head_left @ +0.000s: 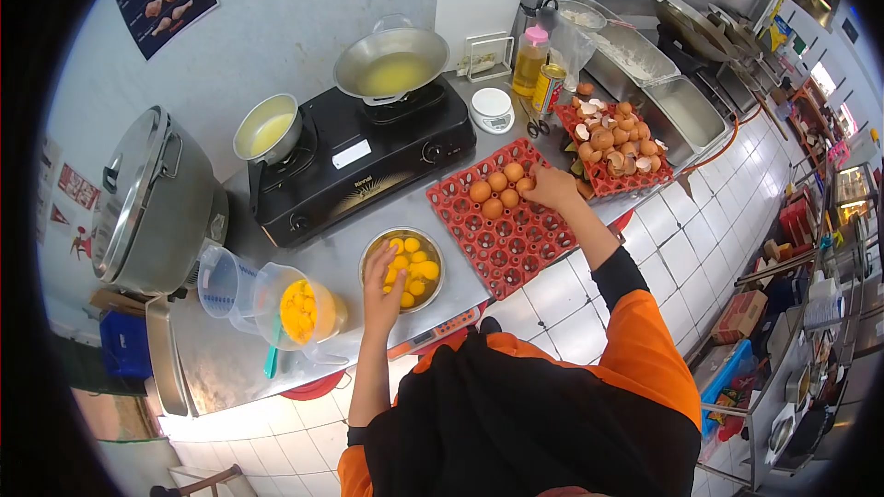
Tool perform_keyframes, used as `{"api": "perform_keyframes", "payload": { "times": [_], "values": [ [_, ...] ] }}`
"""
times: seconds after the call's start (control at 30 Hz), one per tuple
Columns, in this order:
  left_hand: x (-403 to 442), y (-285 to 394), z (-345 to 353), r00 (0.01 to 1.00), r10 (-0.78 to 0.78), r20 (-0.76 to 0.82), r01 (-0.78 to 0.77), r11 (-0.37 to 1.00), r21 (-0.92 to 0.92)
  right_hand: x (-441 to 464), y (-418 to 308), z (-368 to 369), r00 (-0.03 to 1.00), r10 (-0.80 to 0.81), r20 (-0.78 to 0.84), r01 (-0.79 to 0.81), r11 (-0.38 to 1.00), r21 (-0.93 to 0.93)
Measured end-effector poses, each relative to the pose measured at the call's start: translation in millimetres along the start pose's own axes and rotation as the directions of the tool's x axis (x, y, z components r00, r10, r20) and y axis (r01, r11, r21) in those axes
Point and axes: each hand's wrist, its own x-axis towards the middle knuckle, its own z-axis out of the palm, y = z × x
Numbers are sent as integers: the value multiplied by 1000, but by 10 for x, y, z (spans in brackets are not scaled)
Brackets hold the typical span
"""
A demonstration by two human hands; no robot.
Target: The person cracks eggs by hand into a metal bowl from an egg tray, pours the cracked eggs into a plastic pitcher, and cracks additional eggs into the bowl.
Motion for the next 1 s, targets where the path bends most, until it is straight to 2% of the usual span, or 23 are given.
{"api": "perform_keyframes", "payload": {
  "times": [0.03,0.13,0.23,0.33,0.43,0.53,0.57,0.6,0.63,0.67,0.7,0.73,0.77,0.8,0.83,0.87,0.93,0.97,1.0],
  "values": [
    [-13,-10,22,1000,6,8,-6,1000,25,27,-18,47,999,-10,-48,9,1000,-11],
    [-66,3,50,998,-40,47,40,999,14,69,-93,36,999,-48,-4,47,991,-122],
    [-76,44,53,996,-52,69,55,998,-34,18,-119,126,993,-56,-101,42,990,-134],
    [-70,128,71,995,-71,74,79,991,-112,7,-150,226,988,21,-153,-38,993,-109],
    [-44,62,76,996,-23,90,32,995,-94,-10,-185,162,989,55,-139,-70,992,-102],
    [-55,125,48,989,-150,-8,142,952,-271,-221,-266,52,944,219,-247,-182,969,166],
    [-54,124,19,991,-127,-40,114,962,-246,-293,-213,148,933,166,-320,-69,954,293],
    [-47,117,-15,992,-104,-73,85,972,-220,-386,-207,251,910,122,-396,54,912,407],
    [-36,111,-53,991,-80,-104,59,980,-192,-508,-366,239,976,138,-171,21,715,699],
    [-31,140,-91,998,-36,-53,30,994,-109,-678,-606,150,995,78,56,-85,441,893],
    [-22,199,-96,1000,14,21,-13,999,-35,-847,-834,114,952,2,305,-290,319,902],
    [11,237,-33,990,72,124,-76,997,26,-1023,-1049,166,916,-190,352,-334,120,935],
    [23,185,17,968,152,200,-165,985,52,-1143,-1308,237,895,-285,344,-331,93,939],
    [31,196,58,954,196,226,-215,974,66,-1210,-1475,279,839,-401,367,-327,166,930],
    [47,212,105,938,239,251,-266,961,77,-1269,-1651,142,802,-409,435,-387,198,900],
    [24,288,102,946,235,223,-261,961,91,-1188,-1678,372,753,-523,399,-472,-7,882],
    [-66,-35,97,968,210,137,-203,977,-60,-1067,-1709,478,668,-574,475,-520,98,849],
    [-73,-28,133,982,157,108,-140,978,-155,-1109,-1742,529,796,-509,327,-358,39,933],
    [-136,13,166,994,85,69,-66,969,-240,-1158,-1827,599,879,-445,172,-189,5,982]
  ]
}}
